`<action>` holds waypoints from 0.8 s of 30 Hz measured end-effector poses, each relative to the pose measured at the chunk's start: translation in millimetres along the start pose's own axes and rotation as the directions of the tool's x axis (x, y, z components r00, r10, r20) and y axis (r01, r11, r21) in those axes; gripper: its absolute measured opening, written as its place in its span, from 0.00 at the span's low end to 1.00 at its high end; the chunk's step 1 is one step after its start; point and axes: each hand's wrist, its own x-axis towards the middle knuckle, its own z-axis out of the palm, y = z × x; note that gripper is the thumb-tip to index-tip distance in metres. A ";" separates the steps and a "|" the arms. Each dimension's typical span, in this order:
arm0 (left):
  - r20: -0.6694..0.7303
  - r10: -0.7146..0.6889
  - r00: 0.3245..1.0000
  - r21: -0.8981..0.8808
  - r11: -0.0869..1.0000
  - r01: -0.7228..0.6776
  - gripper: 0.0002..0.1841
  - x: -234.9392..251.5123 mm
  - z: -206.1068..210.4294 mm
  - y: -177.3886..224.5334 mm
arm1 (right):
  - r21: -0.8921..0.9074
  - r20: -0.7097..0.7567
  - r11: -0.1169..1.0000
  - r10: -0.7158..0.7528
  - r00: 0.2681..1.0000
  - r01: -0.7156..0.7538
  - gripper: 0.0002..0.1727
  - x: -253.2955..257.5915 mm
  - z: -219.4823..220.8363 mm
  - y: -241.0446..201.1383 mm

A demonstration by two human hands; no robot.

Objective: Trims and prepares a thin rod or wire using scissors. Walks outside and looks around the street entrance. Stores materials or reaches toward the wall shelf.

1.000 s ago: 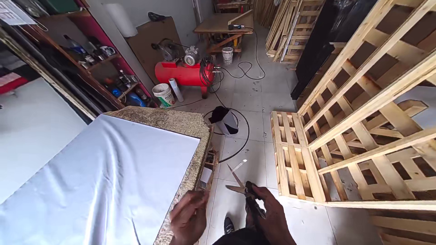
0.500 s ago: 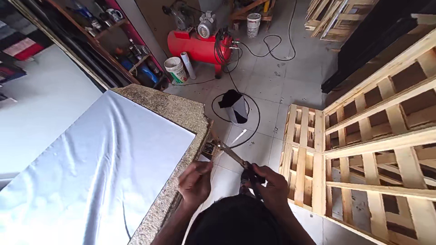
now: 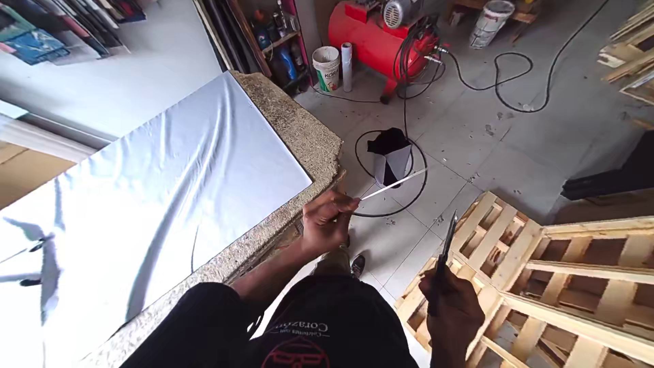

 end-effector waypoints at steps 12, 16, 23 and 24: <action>0.065 -0.047 0.997 -0.121 0.991 0.055 0.04 35.5 68.2 -61.7 | -0.232 0.069 0.973 0.024 0.997 -0.007 0.39 85.7 -8.7 17.2; 0.092 -0.041 0.995 -0.177 0.983 0.057 0.04 52.6 108.8 -87.4 | -0.198 0.026 0.980 -0.020 0.999 0.025 0.24 137.4 0.9 27.4; 0.023 0.055 0.998 -0.152 0.987 -0.050 0.04 136.6 121.0 -151.7 | -0.227 0.142 0.967 -0.082 0.987 0.113 0.35 234.5 -1.7 45.4; 0.068 0.074 0.995 -0.174 0.983 -0.061 0.05 136.6 132.5 -153.0 | -0.231 0.171 0.962 -0.109 0.979 0.148 0.37 249.1 6.5 48.0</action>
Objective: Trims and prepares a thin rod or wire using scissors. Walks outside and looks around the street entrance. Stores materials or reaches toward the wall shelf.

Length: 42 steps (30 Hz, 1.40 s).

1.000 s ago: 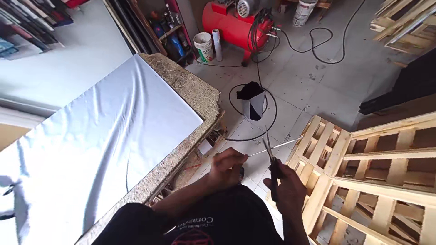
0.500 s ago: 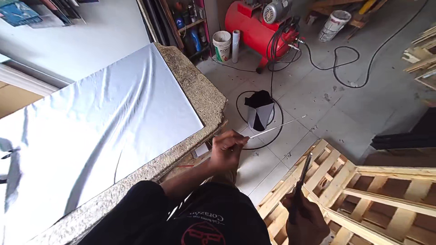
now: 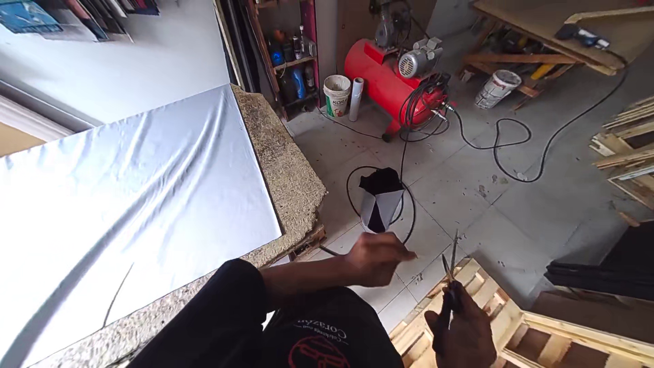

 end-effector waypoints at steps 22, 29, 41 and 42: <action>-0.193 -0.017 0.981 0.327 0.941 0.080 0.06 93.6 116.0 -76.7 | 0.276 0.335 0.958 -0.171 0.927 0.076 0.33 239.7 -74.7 92.0; -0.407 0.091 0.909 0.577 0.797 0.179 0.04 107.6 105.3 -67.8 | 0.386 0.416 0.922 -0.160 0.895 -0.015 0.30 271.7 -83.6 108.5; -0.364 0.132 0.922 0.658 0.738 0.154 0.04 98.3 130.7 -48.1 | 0.485 0.615 0.872 -0.293 0.732 -0.058 0.36 294.2 -59.2 102.7; -0.380 0.123 0.917 0.636 0.754 0.163 0.04 93.0 138.6 -50.7 | 0.482 0.632 0.874 -0.297 0.716 -0.063 0.34 292.6 -57.5 98.8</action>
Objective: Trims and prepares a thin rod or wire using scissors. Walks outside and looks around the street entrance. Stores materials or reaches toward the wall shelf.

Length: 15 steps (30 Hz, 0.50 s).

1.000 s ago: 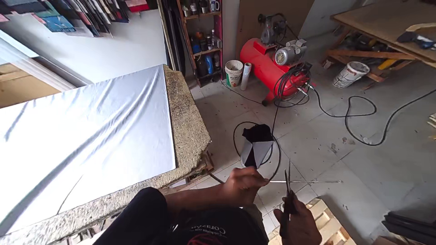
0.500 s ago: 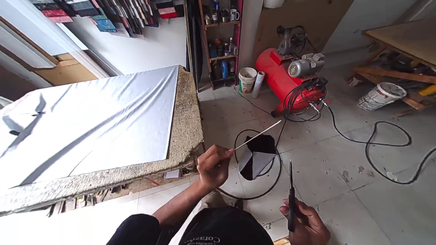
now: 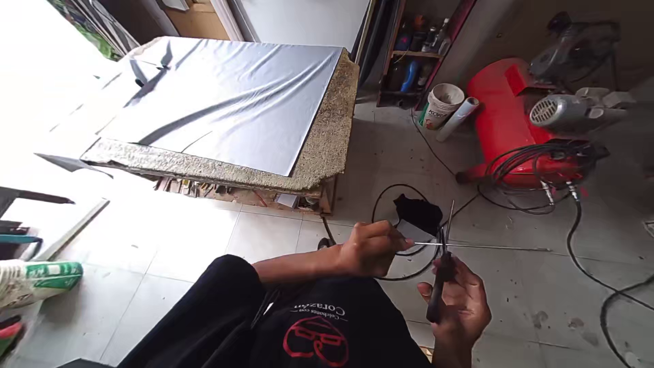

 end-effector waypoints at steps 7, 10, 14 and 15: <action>-0.148 -0.029 0.989 0.171 0.984 0.055 0.02 12.4 -51.0 -13.9 | 0.060 -0.037 0.997 0.048 0.998 -0.046 0.27 -2.6 11.3 9.9; -0.013 -0.038 0.999 0.066 0.997 0.039 0.04 -7.6 -33.8 -8.0 | 0.017 0.020 1.000 0.021 1.000 -0.021 0.35 6.5 34.9 8.2; -0.202 -0.044 0.978 0.166 0.983 0.078 0.03 11.2 -73.2 -25.5 | 0.093 -0.089 0.996 0.015 0.996 -0.007 0.18 5.8 42.6 8.6; -0.226 -0.033 0.974 0.187 0.980 0.076 0.03 15.4 -83.1 -29.0 | 0.097 -0.099 0.995 0.017 0.995 -0.008 0.18 6.7 44.0 10.2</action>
